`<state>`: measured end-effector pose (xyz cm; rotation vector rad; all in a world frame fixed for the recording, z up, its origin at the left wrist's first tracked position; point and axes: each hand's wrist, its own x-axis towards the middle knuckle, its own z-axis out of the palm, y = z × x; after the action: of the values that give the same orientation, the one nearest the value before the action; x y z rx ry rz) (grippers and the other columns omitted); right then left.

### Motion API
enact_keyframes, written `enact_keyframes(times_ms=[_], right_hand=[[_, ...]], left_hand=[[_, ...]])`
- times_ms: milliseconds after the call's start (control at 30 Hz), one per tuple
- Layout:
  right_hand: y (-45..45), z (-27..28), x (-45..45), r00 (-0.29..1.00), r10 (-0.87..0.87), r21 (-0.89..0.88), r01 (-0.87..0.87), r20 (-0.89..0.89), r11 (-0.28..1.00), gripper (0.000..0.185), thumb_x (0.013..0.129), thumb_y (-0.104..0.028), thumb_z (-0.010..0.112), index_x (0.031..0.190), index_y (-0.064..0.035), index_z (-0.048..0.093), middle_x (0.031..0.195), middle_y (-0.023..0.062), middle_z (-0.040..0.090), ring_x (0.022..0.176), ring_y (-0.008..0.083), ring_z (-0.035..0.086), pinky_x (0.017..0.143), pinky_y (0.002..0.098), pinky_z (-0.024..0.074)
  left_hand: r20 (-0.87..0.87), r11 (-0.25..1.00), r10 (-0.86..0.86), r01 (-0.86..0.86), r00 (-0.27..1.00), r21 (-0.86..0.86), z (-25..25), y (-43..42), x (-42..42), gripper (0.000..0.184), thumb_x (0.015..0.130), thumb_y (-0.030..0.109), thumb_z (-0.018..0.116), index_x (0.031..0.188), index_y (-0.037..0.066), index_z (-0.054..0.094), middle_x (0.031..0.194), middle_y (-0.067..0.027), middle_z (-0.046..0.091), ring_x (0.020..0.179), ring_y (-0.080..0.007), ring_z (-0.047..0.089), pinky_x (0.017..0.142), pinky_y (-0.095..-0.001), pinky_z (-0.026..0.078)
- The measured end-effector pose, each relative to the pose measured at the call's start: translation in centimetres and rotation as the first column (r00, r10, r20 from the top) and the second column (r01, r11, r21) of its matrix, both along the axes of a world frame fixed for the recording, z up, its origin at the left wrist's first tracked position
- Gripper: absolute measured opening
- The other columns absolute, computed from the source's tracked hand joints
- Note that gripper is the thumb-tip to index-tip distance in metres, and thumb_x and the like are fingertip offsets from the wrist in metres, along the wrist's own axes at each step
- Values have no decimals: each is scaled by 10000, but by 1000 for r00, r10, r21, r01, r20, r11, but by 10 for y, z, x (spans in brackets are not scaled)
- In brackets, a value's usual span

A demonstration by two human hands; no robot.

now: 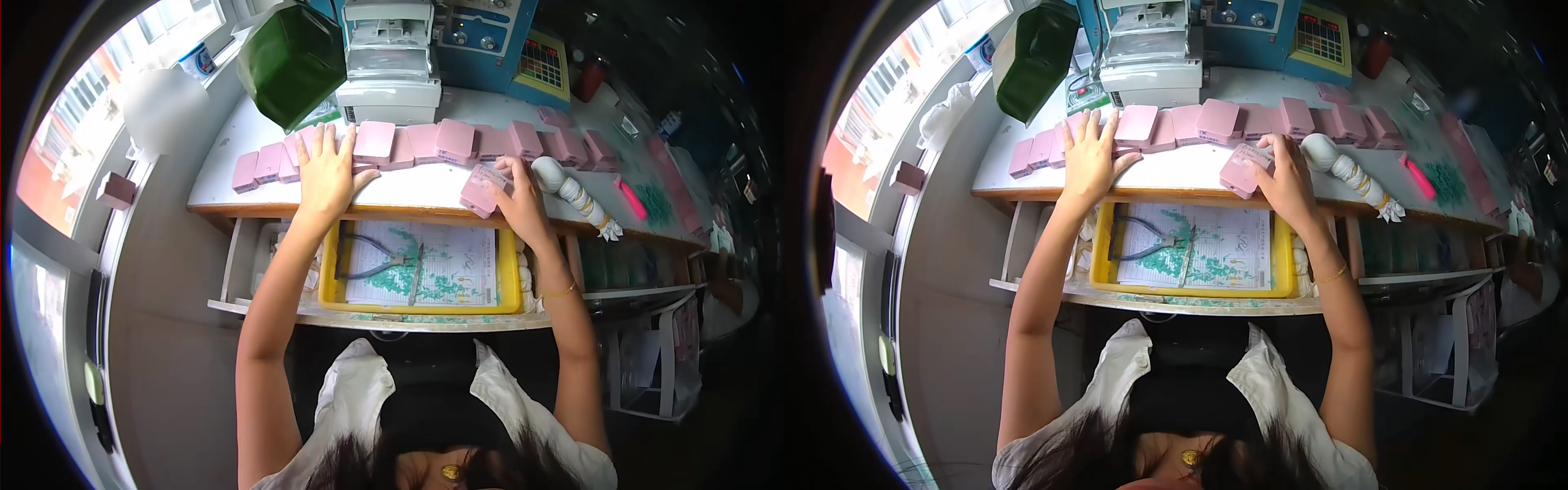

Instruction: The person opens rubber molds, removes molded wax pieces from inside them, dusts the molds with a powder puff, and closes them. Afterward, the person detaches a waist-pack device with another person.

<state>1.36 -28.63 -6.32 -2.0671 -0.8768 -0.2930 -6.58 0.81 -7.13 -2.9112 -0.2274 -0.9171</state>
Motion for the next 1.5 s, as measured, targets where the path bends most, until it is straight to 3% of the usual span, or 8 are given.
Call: enact_keyframes(times_ms=[300,867,1000,1067,1100,1233,1300,1500], right_hand=[[-6,-2,-17,980,144,-82,-134,137,988,223,760,-142,702,913,-49,570,1251,164,488,1103,347,498,924,393,398],[6,17,18,974,-184,-41,191,133,981,261,971,-213,401,897,13,508,701,184,540,611,326,513,589,355,408],[-4,12,24,981,-185,5,185,56,983,250,966,-195,424,957,37,517,728,158,557,642,203,515,643,312,429],[-2,4,18,991,-131,83,132,-10,988,236,959,-151,431,1046,51,519,819,131,595,748,131,533,712,281,441],[0,3,17,992,-127,82,127,-13,988,236,959,-151,431,1046,51,519,819,131,595,748,131,533,712,281,441],[1,-3,17,990,-138,73,138,-4,988,234,955,-130,432,1067,59,511,836,133,600,782,140,549,733,279,443],[3,-6,20,989,-137,114,143,-54,983,249,909,-123,483,1115,14,511,942,241,602,867,360,603,752,372,464],[7,14,-19,889,-50,137,-15,456,990,328,814,-125,621,1115,-35,527,1177,159,500,1067,318,487,938,393,378]], left_hand=[[209,678,-681,712,702,-183,-13,-79,-27,488,704,53,664,1175,149,581,1229,-147,505,1144,-336,477,944,-449,407],[63,658,-681,648,729,-382,3,-111,-17,438,703,9,614,1127,102,555,1198,-169,462,1109,-353,443,949,-438,375],[230,387,-665,591,711,-707,-11,-115,-29,160,875,183,577,897,32,625,819,-82,609,648,-178,537,619,-288,457],[235,-352,-713,-48,661,-935,-28,-110,-23,479,963,415,380,890,9,623,741,-81,610,581,-133,495,567,-247,426],[260,-463,-701,-146,664,-874,-28,-109,-21,686,960,536,209,869,-6,620,721,-84,623,549,-115,487,514,-230,392],[238,-464,-805,-327,544,-823,-29,-100,-16,578,981,461,243,855,30,607,733,-80,639,510,-113,496,518,-230,390],[200,-492,-731,-301,653,-817,-27,-106,-15,523,979,441,275,884,40,598,767,-91,654,520,-112,517,521,-230,394],[425,-660,-630,-159,650,-734,-17,-93,-24,241,877,266,544,878,38,622,808,-92,675,575,-109,580,541,-216,416]])
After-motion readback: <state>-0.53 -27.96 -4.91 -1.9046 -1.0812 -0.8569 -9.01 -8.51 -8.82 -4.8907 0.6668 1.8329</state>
